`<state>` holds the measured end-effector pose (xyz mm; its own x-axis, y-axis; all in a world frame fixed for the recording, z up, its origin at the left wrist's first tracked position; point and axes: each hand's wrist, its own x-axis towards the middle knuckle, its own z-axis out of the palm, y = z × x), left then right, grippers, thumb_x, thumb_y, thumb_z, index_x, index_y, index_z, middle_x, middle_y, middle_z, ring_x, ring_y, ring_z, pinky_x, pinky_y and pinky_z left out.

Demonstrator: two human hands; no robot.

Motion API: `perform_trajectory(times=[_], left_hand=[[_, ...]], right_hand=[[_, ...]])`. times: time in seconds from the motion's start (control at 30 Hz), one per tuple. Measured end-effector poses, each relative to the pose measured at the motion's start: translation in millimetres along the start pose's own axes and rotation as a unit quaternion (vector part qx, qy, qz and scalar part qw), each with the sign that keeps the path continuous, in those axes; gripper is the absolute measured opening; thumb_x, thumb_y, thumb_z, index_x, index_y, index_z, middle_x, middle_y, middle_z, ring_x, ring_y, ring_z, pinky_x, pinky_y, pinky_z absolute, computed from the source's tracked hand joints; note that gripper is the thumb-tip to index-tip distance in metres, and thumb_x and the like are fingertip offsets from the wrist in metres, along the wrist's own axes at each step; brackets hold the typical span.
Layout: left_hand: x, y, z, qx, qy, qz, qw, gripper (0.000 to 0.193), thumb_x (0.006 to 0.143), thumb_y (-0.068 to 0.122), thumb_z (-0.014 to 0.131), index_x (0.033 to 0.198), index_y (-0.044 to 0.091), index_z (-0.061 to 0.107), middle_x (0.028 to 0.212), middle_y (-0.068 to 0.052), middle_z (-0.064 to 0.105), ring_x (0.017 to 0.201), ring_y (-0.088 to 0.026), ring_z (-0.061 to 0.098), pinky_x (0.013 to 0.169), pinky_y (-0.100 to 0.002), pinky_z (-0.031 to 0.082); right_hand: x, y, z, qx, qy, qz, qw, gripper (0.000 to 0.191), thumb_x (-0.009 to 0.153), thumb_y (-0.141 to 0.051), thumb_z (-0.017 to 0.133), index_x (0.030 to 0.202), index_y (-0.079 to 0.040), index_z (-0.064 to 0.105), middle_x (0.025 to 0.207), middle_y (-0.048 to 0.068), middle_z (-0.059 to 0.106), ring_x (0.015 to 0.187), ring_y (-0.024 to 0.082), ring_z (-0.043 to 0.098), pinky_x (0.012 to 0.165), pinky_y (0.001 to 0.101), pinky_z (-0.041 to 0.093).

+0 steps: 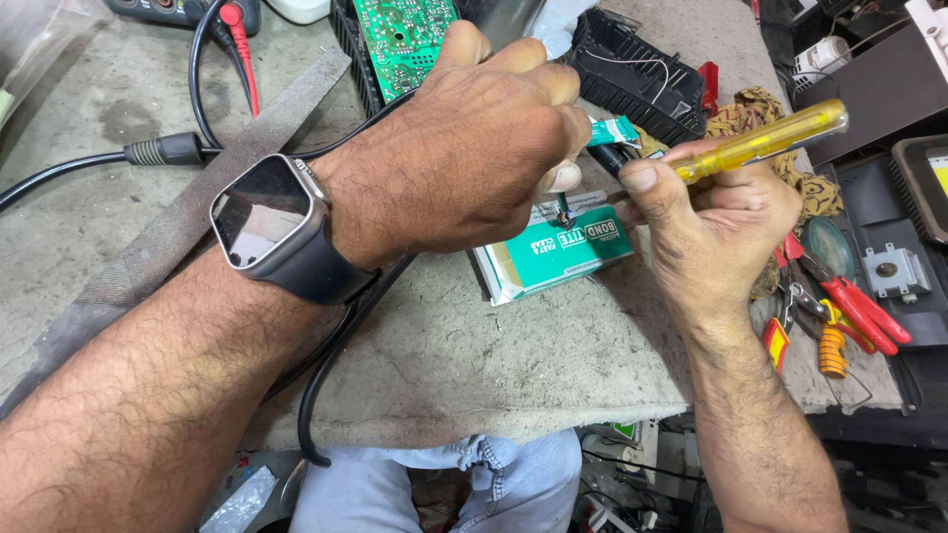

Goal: The person uses a yellow-handled screwdriver to scrape and clean a small black electrical connector on a workbench. They then use the screwdriver to scrape the surface of a green and white box labeled 'BOND TITE' before returning to the connector to continue scraping and cleaning it.

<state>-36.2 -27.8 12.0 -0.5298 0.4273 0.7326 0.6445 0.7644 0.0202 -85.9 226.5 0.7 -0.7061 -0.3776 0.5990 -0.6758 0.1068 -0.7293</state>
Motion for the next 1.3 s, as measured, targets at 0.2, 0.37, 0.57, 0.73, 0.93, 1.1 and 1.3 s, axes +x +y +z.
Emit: perform_trajectory(times=[0.2, 0.37, 0.57, 0.73, 0.93, 1.1, 1.3], left_hand=[[-0.8, 1.1, -0.6, 0.005, 0.001, 0.000, 1.000, 0.013, 0.069, 0.006, 0.068, 0.082, 0.008, 0.069, 0.091, -0.008, 0.062, 0.095, -0.031, 0.058, 0.074, -0.049, 0.035], [-0.3, 0.9, -0.5, 0.005, -0.003, -0.002, 1.000, 0.012, 0.071, 0.006, 0.069, 0.083, 0.008, 0.069, 0.090, -0.008, 0.062, 0.095, -0.031, 0.058, 0.074, -0.049, 0.035], [0.5, 0.7, -0.2, 0.000, -0.001, -0.001, 1.000, 0.010, 0.072, 0.009, 0.071, 0.082, 0.008, 0.069, 0.092, -0.007, 0.063, 0.096, -0.031, 0.058, 0.074, -0.049, 0.035], [-0.4, 0.9, -0.4, -0.003, 0.002, 0.001, 1.000, 0.008, 0.074, 0.010, 0.073, 0.080, 0.008, 0.069, 0.090, -0.008, 0.062, 0.096, -0.031, 0.058, 0.074, -0.050, 0.034], [-0.1, 0.0, 0.4, -0.005, 0.005, 0.005, 1.000, 0.009, 0.074, 0.010, 0.072, 0.083, 0.007, 0.069, 0.090, -0.007, 0.062, 0.095, -0.031, 0.058, 0.074, -0.049, 0.034], [-1.0, 0.9, 1.3, 0.006, 0.008, 0.005, 1.000, 0.010, 0.073, 0.007, 0.071, 0.083, 0.008, 0.069, 0.090, -0.007, 0.062, 0.096, -0.031, 0.058, 0.075, -0.049, 0.034], [-0.5, 0.2, 1.3, -0.005, 0.008, 0.004, 1.000, 0.011, 0.073, 0.009, 0.072, 0.084, 0.007, 0.069, 0.091, -0.008, 0.062, 0.096, -0.031, 0.058, 0.075, -0.049, 0.034]], right_hand=[[-1.2, 0.9, -0.4, -0.008, 0.008, 0.012, 1.000, 0.023, 0.105, -0.012, 0.084, 0.107, 0.003, 0.067, 0.084, 0.006, 0.069, 0.070, 0.010, 0.070, 0.064, 0.0235, 0.061], [-1.5, 0.4, -0.7, -0.021, -0.016, -0.014, 1.000, 0.023, 0.109, -0.011, 0.084, 0.106, 0.005, 0.068, 0.084, 0.008, 0.069, 0.072, 0.011, 0.068, 0.065, 0.0226, 0.058], [-1.4, -2.3, 1.5, -0.007, -0.009, 0.002, 1.000, 0.024, 0.105, -0.014, 0.085, 0.104, 0.003, 0.068, 0.084, 0.005, 0.069, 0.069, 0.009, 0.066, 0.062, 0.0213, 0.056], [-1.3, -3.4, 2.2, -0.003, -0.008, 0.014, 1.000, 0.024, 0.104, -0.015, 0.085, 0.103, 0.003, 0.069, 0.083, 0.004, 0.068, 0.067, 0.008, 0.064, 0.060, 0.0206, 0.054], [-2.3, -3.6, 0.6, -0.008, -0.006, 0.000, 1.000, 0.023, 0.106, -0.015, 0.085, 0.107, 0.003, 0.069, 0.084, 0.005, 0.070, 0.070, 0.009, 0.067, 0.063, 0.0221, 0.058], [-4.2, -4.8, 1.4, -0.031, -0.009, -0.003, 0.999, 0.025, 0.106, -0.013, 0.085, 0.104, 0.006, 0.069, 0.086, 0.006, 0.069, 0.072, 0.009, 0.065, 0.066, 0.0214, 0.055], [-3.2, -5.0, 0.4, -0.025, -0.012, -0.007, 1.000, 0.025, 0.107, -0.014, 0.086, 0.103, 0.005, 0.069, 0.082, 0.005, 0.068, 0.068, 0.009, 0.065, 0.061, 0.0207, 0.055]])
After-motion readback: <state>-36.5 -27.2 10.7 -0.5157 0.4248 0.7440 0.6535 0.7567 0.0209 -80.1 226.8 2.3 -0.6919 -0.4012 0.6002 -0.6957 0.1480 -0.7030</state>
